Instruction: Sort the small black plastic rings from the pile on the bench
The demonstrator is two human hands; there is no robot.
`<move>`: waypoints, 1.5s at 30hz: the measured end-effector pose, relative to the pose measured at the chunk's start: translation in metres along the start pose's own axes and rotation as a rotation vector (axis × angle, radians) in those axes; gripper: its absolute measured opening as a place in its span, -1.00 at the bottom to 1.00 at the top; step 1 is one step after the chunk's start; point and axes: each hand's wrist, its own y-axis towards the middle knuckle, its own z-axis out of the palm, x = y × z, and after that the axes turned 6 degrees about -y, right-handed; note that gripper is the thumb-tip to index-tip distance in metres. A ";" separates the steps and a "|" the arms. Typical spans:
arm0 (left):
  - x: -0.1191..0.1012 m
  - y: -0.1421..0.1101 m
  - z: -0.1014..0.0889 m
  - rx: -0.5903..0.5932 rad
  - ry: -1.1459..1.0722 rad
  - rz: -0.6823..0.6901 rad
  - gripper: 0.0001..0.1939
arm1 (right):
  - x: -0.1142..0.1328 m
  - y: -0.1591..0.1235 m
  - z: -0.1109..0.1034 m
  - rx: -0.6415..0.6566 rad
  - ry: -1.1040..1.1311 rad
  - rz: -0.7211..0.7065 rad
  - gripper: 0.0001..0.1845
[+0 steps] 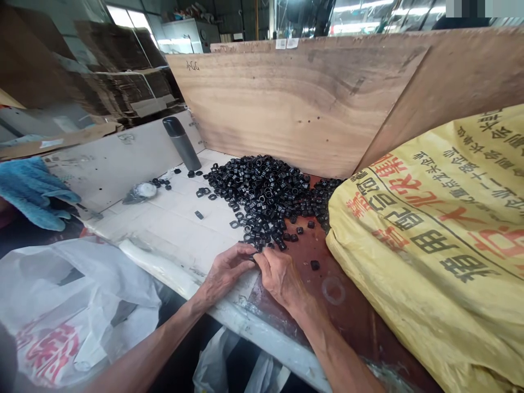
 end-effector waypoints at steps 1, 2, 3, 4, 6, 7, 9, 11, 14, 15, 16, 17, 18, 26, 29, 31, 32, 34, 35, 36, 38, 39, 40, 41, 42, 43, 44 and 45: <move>0.000 0.000 0.000 0.003 -0.010 -0.008 -0.77 | 0.001 0.000 0.000 -0.005 -0.001 0.027 -0.63; 0.000 0.000 0.001 0.003 -0.027 -0.020 -0.76 | 0.002 0.000 -0.001 -0.017 0.014 0.052 -0.65; -0.001 0.000 0.001 0.002 -0.051 -0.035 -0.75 | 0.003 0.000 -0.001 -0.033 0.047 0.068 -0.70; -0.001 0.000 0.001 0.000 -0.078 -0.050 -0.74 | 0.003 0.000 -0.002 -0.049 0.091 0.067 -0.77; -0.001 0.001 0.000 -0.005 -0.114 -0.070 -0.72 | 0.002 0.001 -0.002 -0.078 0.167 0.021 -0.87; -0.001 0.001 0.000 -0.008 -0.116 -0.072 -0.71 | 0.001 0.001 -0.002 -0.089 0.184 -0.003 -0.88; -0.001 0.000 -0.001 -0.012 -0.097 -0.069 -0.70 | 0.000 0.001 -0.002 -0.093 0.164 -0.017 -0.86; -0.001 0.000 -0.002 -0.010 -0.079 -0.061 -0.70 | -0.001 0.001 0.000 -0.071 0.126 0.003 -0.75; -0.001 0.000 -0.001 -0.007 -0.089 -0.054 -0.71 | -0.001 0.000 0.001 -0.053 0.132 -0.005 -0.82; -0.001 0.000 -0.001 -0.006 -0.089 -0.053 -0.71 | 0.000 0.000 0.001 -0.063 0.141 -0.014 -0.84; -0.002 0.000 -0.001 -0.004 -0.084 -0.053 -0.72 | 0.000 0.000 0.001 -0.074 0.140 -0.014 -0.84; -0.002 0.000 -0.001 -0.002 -0.079 -0.053 -0.73 | 0.000 0.000 0.000 -0.077 0.129 -0.004 -0.83; -0.002 0.000 -0.001 0.000 -0.074 -0.055 -0.73 | 0.000 0.000 0.000 -0.074 0.114 0.011 -0.78; -0.003 0.000 -0.002 -0.006 -0.087 -0.055 -0.72 | -0.001 -0.001 0.000 -0.034 0.080 -0.002 -0.75; -0.002 0.000 -0.002 -0.014 -0.089 -0.063 -0.70 | -0.001 -0.001 0.000 -0.034 0.113 0.011 -0.83; -0.001 0.000 -0.002 -0.021 -0.082 -0.070 -0.70 | -0.001 -0.001 0.000 -0.049 0.146 -0.020 -0.84; -0.002 0.000 -0.002 -0.021 -0.086 -0.078 -0.70 | -0.001 -0.001 0.000 -0.056 0.148 -0.024 -0.86; -0.003 0.000 -0.001 -0.017 -0.107 -0.098 -0.68 | 0.000 -0.001 0.000 -0.068 0.133 0.000 -0.85; -0.004 0.000 0.000 -0.014 -0.118 -0.106 -0.68 | 0.000 -0.001 0.000 -0.073 0.131 0.012 -0.85; -0.006 0.000 0.000 -0.013 -0.124 -0.109 -0.68 | 0.000 -0.001 -0.001 -0.071 0.134 0.007 -0.86; -0.008 -0.001 0.001 -0.017 -0.114 -0.105 -0.69 | 0.001 -0.001 -0.002 -0.067 0.147 -0.032 -0.86; -0.009 -0.001 0.001 -0.019 -0.108 -0.102 -0.70 | 0.001 -0.001 -0.002 -0.068 0.150 -0.040 -0.86; -0.010 -0.001 0.001 -0.023 -0.102 -0.099 -0.70 | 0.001 -0.001 -0.002 -0.068 0.150 -0.031 -0.88; -0.010 -0.001 0.001 -0.027 -0.099 -0.096 -0.71 | 0.001 -0.001 -0.002 -0.068 0.149 -0.009 -0.90; -0.011 -0.001 0.001 -0.032 -0.100 -0.091 -0.71 | 0.001 -0.001 -0.002 -0.069 0.148 0.015 -0.91; -0.010 -0.001 0.001 -0.034 -0.105 -0.086 -0.71 | 0.001 -0.001 -0.002 -0.067 0.151 0.023 -0.92; -0.010 -0.001 0.000 -0.033 -0.113 -0.083 -0.71 | 0.001 -0.001 -0.002 -0.063 0.155 0.012 -0.91; -0.009 -0.001 0.000 -0.031 -0.120 -0.081 -0.71 | 0.001 -0.001 -0.002 -0.062 0.160 -0.010 -0.89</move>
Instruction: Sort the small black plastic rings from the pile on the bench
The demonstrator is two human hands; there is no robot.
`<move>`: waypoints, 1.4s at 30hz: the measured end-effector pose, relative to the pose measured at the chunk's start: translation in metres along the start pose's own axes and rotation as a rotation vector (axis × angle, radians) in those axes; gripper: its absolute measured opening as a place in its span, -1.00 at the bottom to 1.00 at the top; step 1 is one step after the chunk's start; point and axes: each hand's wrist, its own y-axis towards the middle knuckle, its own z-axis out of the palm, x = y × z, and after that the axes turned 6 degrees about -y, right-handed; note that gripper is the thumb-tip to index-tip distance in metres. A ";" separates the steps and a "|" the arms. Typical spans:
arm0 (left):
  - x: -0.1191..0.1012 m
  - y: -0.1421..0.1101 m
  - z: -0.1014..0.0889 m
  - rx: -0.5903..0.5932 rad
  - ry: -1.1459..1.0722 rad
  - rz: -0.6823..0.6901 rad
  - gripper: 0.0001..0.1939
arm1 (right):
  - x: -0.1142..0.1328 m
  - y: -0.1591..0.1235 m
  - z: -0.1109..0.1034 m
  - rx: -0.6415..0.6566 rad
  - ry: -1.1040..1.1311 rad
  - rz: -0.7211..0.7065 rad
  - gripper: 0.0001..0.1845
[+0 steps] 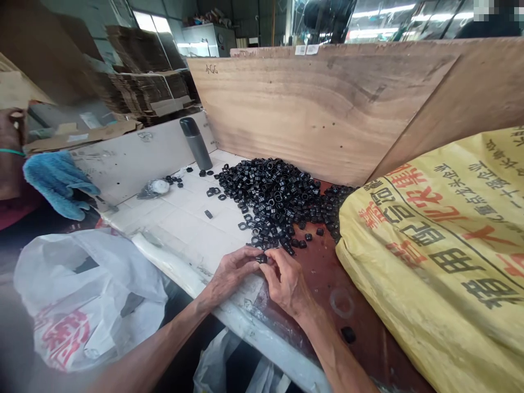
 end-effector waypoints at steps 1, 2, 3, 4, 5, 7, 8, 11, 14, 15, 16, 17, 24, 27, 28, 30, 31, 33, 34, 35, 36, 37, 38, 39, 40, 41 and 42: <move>0.001 0.000 0.000 0.003 -0.007 0.000 -0.71 | 0.000 0.000 0.000 0.000 0.003 -0.017 -0.88; 0.002 0.000 -0.001 0.006 -0.015 -0.002 -0.71 | 0.001 0.000 0.000 0.002 0.007 -0.016 -0.88; 0.003 0.001 -0.001 0.007 -0.025 -0.005 -0.71 | 0.001 0.001 0.001 0.008 0.015 0.006 -0.88; 0.004 0.001 -0.001 0.006 -0.036 -0.007 -0.71 | 0.001 0.001 0.001 0.012 0.026 0.042 -0.88; 0.005 0.001 -0.001 0.005 -0.048 -0.008 -0.71 | 0.002 0.001 0.001 0.011 0.038 0.073 -0.88; 0.006 0.001 -0.002 0.015 -0.073 -0.021 -0.71 | 0.002 0.001 0.002 0.001 0.062 0.073 -0.88; 0.007 0.001 -0.002 0.026 -0.082 -0.031 -0.71 | 0.003 0.001 0.002 -0.010 0.069 0.047 -0.87; 0.010 0.002 -0.006 0.034 -0.016 0.000 -0.73 | 0.006 0.001 0.003 -0.022 0.102 0.067 -0.85; 0.016 0.002 -0.010 0.009 0.253 0.219 -0.78 | 0.013 0.003 0.008 0.013 0.262 0.321 -0.85; 0.018 0.002 -0.011 0.009 0.356 0.312 -0.79 | 0.016 0.003 0.010 0.023 0.347 0.411 -0.83; 0.020 0.002 -0.010 0.014 0.451 0.398 -0.80 | 0.019 0.004 0.012 0.024 0.440 0.488 -0.81; 0.022 0.001 -0.009 0.021 0.532 0.468 -0.80 | 0.021 0.004 0.014 0.020 0.533 0.551 -0.79; 0.006 -0.012 -0.020 0.041 0.870 0.416 -0.73 | 0.005 0.009 -0.006 0.070 0.437 0.610 -0.61; -0.007 -0.014 -0.045 -0.124 1.097 0.274 -0.82 | -0.014 0.012 -0.028 -0.053 0.009 0.458 -0.73; -0.009 -0.014 -0.052 -0.193 1.199 0.289 -0.85 | -0.019 0.012 -0.033 -0.027 -0.070 0.422 -0.80; -0.007 -0.016 -0.056 -0.293 1.343 0.389 -0.85 | -0.024 0.011 -0.036 0.066 -0.153 0.378 -0.92; -0.004 -0.017 -0.052 -0.301 1.366 0.446 -0.83 | -0.024 0.010 -0.034 0.106 -0.177 0.354 -0.95; 0.007 -0.019 -0.036 -0.216 1.304 0.506 -0.82 | -0.023 0.007 -0.027 0.119 -0.204 0.281 -0.88; 0.012 -0.019 -0.026 -0.150 1.241 0.498 -0.83 | -0.021 0.006 -0.022 0.112 -0.206 0.232 -0.84; 0.018 -0.017 -0.016 -0.104 1.180 0.469 -0.82 | -0.020 0.005 -0.018 0.111 -0.203 0.180 -0.79; 0.022 -0.015 -0.007 -0.091 1.136 0.438 -0.80 | -0.019 0.004 -0.013 0.112 -0.201 0.131 -0.74; 0.026 -0.012 0.000 -0.101 1.107 0.407 -0.77 | -0.019 0.003 -0.010 0.114 -0.205 0.096 -0.70; 0.028 -0.008 0.004 -0.126 1.092 0.383 -0.74 | -0.019 0.002 -0.007 0.120 -0.214 0.073 -0.67; 0.030 -0.004 0.006 -0.149 1.085 0.367 -0.71 | -0.019 0.001 -0.005 0.121 -0.225 0.060 -0.65; 0.031 0.000 0.005 -0.164 1.079 0.357 -0.68 | -0.019 0.001 -0.004 0.113 -0.232 0.055 -0.62; 0.031 0.004 0.003 -0.169 1.073 0.353 -0.65 | -0.018 0.000 -0.003 0.095 -0.232 0.052 -0.59; 0.031 0.008 0.000 -0.159 1.068 0.352 -0.62 | -0.017 0.000 -0.003 0.077 -0.225 0.047 -0.58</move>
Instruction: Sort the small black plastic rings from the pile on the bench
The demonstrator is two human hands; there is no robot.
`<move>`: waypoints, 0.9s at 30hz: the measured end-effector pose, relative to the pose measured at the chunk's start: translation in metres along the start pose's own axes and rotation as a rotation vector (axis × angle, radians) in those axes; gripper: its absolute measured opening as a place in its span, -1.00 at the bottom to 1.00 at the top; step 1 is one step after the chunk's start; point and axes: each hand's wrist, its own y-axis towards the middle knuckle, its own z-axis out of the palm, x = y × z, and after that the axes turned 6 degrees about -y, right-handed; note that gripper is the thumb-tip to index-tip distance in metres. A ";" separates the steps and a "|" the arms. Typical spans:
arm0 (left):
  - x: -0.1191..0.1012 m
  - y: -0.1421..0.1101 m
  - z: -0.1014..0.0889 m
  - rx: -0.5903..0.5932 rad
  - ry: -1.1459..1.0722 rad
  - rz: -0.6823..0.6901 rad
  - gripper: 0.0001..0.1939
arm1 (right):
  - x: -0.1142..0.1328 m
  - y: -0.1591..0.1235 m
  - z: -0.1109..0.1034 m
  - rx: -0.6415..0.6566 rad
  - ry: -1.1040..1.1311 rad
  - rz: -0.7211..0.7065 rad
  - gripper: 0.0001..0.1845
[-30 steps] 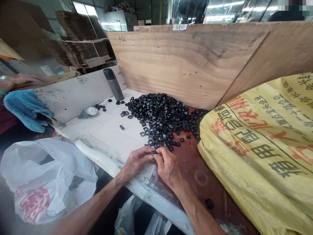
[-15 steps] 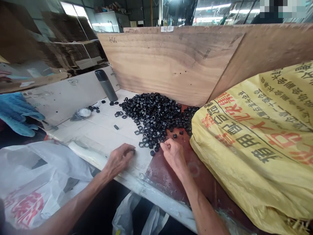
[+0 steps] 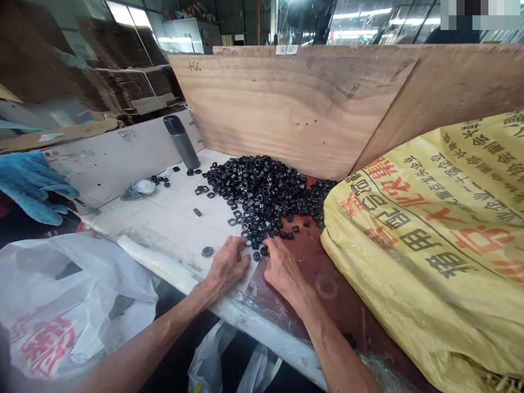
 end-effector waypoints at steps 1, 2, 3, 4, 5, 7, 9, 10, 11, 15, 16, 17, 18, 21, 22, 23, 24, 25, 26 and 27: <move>0.003 0.003 0.000 0.012 -0.005 0.007 -0.59 | 0.001 0.000 0.000 -0.011 0.010 -0.012 -0.57; 0.006 0.005 0.000 0.020 -0.004 0.011 -0.56 | 0.003 -0.001 0.000 -0.011 0.016 -0.029 -0.59; 0.008 0.007 0.000 0.017 0.003 0.007 -0.54 | 0.006 -0.001 0.001 0.000 0.014 -0.046 -0.63; 0.010 0.008 0.001 0.004 0.013 -0.004 -0.54 | 0.008 -0.001 0.002 0.021 0.003 -0.059 -0.69; 0.011 0.008 0.002 -0.015 0.025 -0.022 -0.56 | 0.009 -0.001 0.004 0.045 -0.015 -0.063 -0.75; 0.012 0.008 0.004 -0.047 0.040 -0.056 -0.66 | 0.011 -0.001 0.009 0.076 -0.053 -0.047 -0.84; 0.012 0.007 0.005 -0.040 0.045 -0.062 -0.77 | 0.010 0.000 0.012 0.087 -0.073 -0.021 -0.88; 0.011 0.007 0.005 -0.027 0.047 -0.053 -0.82 | 0.009 0.000 0.012 0.085 -0.072 -0.016 -0.88; 0.011 0.006 0.005 -0.016 0.050 -0.041 -0.85 | 0.008 0.000 0.011 0.074 -0.066 -0.011 -0.89; 0.009 0.003 0.002 -0.002 0.069 0.012 -0.86 | 0.007 0.000 0.004 -0.031 0.066 0.069 -0.88; 0.009 0.003 0.001 0.003 0.072 0.025 -0.85 | 0.007 0.001 0.002 -0.055 0.123 0.101 -0.87; 0.009 0.002 0.000 0.010 0.071 0.039 -0.84 | 0.008 0.001 0.001 -0.067 0.181 0.126 -0.85; 0.009 0.002 0.000 0.019 0.066 0.054 -0.83 | 0.010 0.002 0.000 -0.066 0.234 0.140 -0.82; 0.010 0.002 0.000 0.044 0.030 0.092 -0.84 | 0.013 0.005 -0.003 -0.023 0.330 0.150 -0.77; 0.009 0.003 0.000 0.043 0.012 0.093 -0.86 | 0.013 0.006 -0.003 -0.014 0.350 0.157 -0.76; 0.009 0.003 0.000 0.037 -0.012 0.080 -0.89 | 0.013 0.006 -0.003 -0.011 0.370 0.172 -0.77; 0.008 0.003 0.000 0.025 -0.044 0.051 -0.93 | 0.012 0.007 -0.002 -0.007 0.395 0.194 -0.77; 0.008 0.004 0.000 0.013 -0.087 0.011 -0.93 | 0.011 0.007 -0.001 -0.006 0.432 0.223 -0.77; 0.007 0.005 0.000 -0.001 -0.143 -0.034 -0.89 | 0.010 0.008 0.000 -0.007 0.483 0.260 -0.74; 0.006 0.005 0.000 -0.013 -0.210 -0.080 -0.83 | 0.009 0.008 0.001 -0.008 0.539 0.299 -0.71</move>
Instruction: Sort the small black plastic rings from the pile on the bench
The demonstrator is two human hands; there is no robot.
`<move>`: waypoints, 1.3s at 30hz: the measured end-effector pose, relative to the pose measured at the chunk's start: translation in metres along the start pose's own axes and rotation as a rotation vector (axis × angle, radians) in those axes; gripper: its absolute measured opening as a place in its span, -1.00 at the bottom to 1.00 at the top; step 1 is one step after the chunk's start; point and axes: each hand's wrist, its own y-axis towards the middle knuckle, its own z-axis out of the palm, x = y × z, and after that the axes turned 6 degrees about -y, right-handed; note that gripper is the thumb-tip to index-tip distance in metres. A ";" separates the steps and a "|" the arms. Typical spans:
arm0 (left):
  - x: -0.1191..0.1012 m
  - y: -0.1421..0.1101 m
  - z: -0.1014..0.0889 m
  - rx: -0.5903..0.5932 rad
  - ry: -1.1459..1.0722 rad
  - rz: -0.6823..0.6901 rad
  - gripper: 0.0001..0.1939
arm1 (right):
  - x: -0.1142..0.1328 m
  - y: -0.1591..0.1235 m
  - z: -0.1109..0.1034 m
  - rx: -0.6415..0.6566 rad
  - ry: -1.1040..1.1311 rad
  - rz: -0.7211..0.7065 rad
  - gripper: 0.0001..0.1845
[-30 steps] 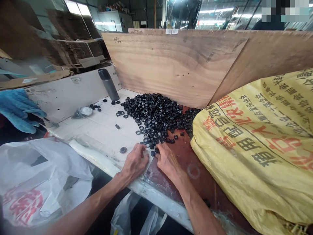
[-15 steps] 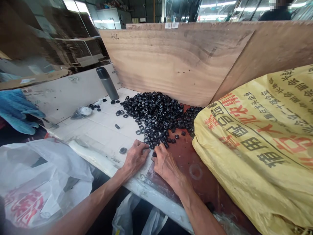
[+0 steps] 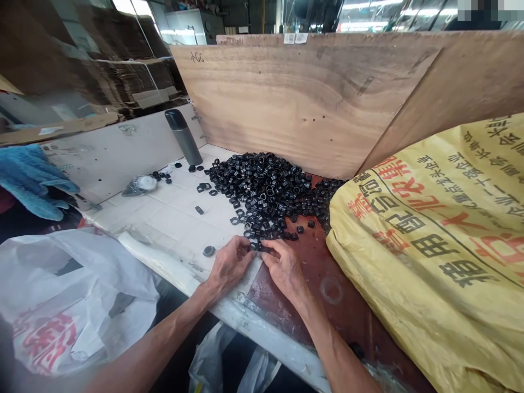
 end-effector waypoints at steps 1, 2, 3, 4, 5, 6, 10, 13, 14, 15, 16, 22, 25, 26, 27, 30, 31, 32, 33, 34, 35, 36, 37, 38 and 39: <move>-0.001 0.001 0.000 -0.012 -0.076 -0.043 -0.77 | -0.001 0.000 0.001 -0.001 0.051 0.036 -0.68; -0.002 0.002 -0.001 -0.016 -0.154 -0.083 -0.74 | -0.002 0.000 0.002 -0.002 0.087 0.064 -0.66; -0.003 0.003 -0.002 -0.008 -0.229 -0.119 -0.73 | -0.002 0.000 0.003 0.000 0.103 0.083 -0.65; -0.005 0.004 -0.004 0.011 -0.299 -0.152 -0.72 | -0.002 0.000 0.004 0.004 0.103 0.092 -0.67; -0.006 0.005 -0.005 0.038 -0.363 -0.182 -0.72 | -0.002 -0.001 0.005 0.013 0.095 0.094 -0.70; -0.007 0.005 -0.006 0.070 -0.427 -0.210 -0.73 | -0.002 -0.001 0.006 0.021 0.091 0.095 -0.72; -0.012 0.005 -0.009 0.154 -0.665 -0.298 -0.68 | 0.000 -0.002 0.004 -0.015 0.076 0.085 -0.78; -0.016 0.006 -0.009 0.136 -0.739 -0.385 -0.62 | 0.001 -0.002 0.003 -0.073 0.050 0.036 -0.82; -0.018 0.006 -0.009 0.123 -0.745 -0.408 -0.59 | 0.001 -0.002 0.003 -0.085 0.060 0.015 -0.83; -0.018 0.006 -0.009 0.114 -0.740 -0.416 -0.58 | 0.001 -0.002 0.004 -0.095 0.077 -0.004 -0.84; -0.019 0.006 -0.009 0.108 -0.725 -0.406 -0.58 | 0.001 -0.003 0.004 -0.105 0.094 -0.020 -0.85; -0.021 0.005 -0.013 0.136 -0.694 -0.227 -0.64 | -0.002 -0.003 0.007 -0.135 0.062 -0.055 -0.86; -0.023 0.004 -0.014 0.197 -0.843 -0.258 -0.64 | 0.000 -0.003 0.005 -0.106 0.068 -0.013 -0.76; -0.024 0.003 -0.014 0.220 -0.878 -0.284 -0.63 | 0.001 -0.004 0.004 -0.098 0.067 -0.008 -0.73; -0.024 0.003 -0.014 0.237 -0.892 -0.306 -0.62 | 0.003 -0.004 0.003 -0.092 0.058 -0.008 -0.72; -0.024 0.003 -0.015 0.234 -0.823 -0.295 -0.61 | 0.006 -0.006 0.001 -0.067 0.010 -0.013 -0.76; -0.023 0.004 -0.015 0.219 -0.791 -0.271 -0.62 | 0.007 -0.006 0.001 -0.060 -0.002 -0.021 -0.77; -0.023 0.004 -0.016 0.206 -0.772 -0.247 -0.63 | 0.007 -0.006 0.001 -0.060 -0.014 -0.036 -0.78; -0.023 0.004 -0.015 0.195 -0.772 -0.228 -0.64 | 0.007 -0.006 0.001 -0.068 -0.030 -0.062 -0.80; -0.023 0.005 -0.015 0.187 -0.788 -0.216 -0.66 | 0.008 -0.006 0.001 -0.079 -0.051 -0.094 -0.82; -0.023 0.005 -0.014 0.182 -0.812 -0.208 -0.67 | 0.008 -0.006 0.002 -0.090 -0.078 -0.129 -0.85; -0.022 0.005 -0.013 0.179 -0.840 -0.202 -0.67 | 0.008 -0.005 0.002 -0.099 -0.109 -0.161 -0.87; -0.021 0.004 -0.012 0.177 -0.864 -0.197 -0.68 | 0.008 -0.004 0.002 -0.105 -0.142 -0.185 -0.88; -0.020 0.004 -0.011 0.174 -0.883 -0.191 -0.68 | 0.008 -0.004 0.002 -0.107 -0.176 -0.201 -0.88; -0.019 0.004 -0.010 0.170 -0.896 -0.185 -0.69 | 0.008 -0.003 0.003 -0.108 -0.213 -0.214 -0.88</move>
